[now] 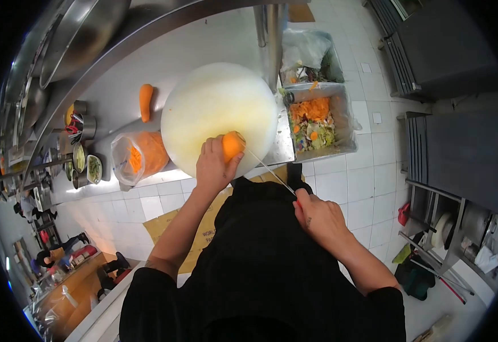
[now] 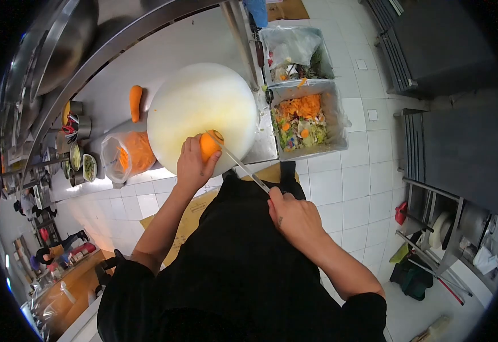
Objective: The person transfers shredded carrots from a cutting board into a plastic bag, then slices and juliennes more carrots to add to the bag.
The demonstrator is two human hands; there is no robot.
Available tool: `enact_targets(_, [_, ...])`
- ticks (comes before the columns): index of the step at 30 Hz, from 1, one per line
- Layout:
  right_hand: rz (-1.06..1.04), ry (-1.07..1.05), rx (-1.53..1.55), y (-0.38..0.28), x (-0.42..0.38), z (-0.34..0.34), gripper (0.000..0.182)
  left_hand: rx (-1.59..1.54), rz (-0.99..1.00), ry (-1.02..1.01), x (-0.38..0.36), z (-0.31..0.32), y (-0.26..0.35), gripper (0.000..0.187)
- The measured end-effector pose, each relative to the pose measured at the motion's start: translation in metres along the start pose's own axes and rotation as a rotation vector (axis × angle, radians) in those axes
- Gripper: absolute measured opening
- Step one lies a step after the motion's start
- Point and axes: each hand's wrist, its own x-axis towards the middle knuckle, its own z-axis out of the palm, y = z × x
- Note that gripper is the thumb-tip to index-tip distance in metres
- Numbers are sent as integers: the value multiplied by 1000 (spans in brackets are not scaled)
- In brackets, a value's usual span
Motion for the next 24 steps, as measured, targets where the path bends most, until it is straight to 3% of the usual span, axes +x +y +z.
enact_targets(9, [55, -88, 42, -10, 7, -5, 14, 4, 36, 46, 2, 4, 0, 67])
enact_targets(17, [-9, -72, 65, 3, 100, 59, 15, -50, 5, 27, -2, 3, 1, 68])
enact_targets(24, [28, -143, 89, 3, 49, 15, 22, -24, 59, -31, 20, -31, -49, 64])
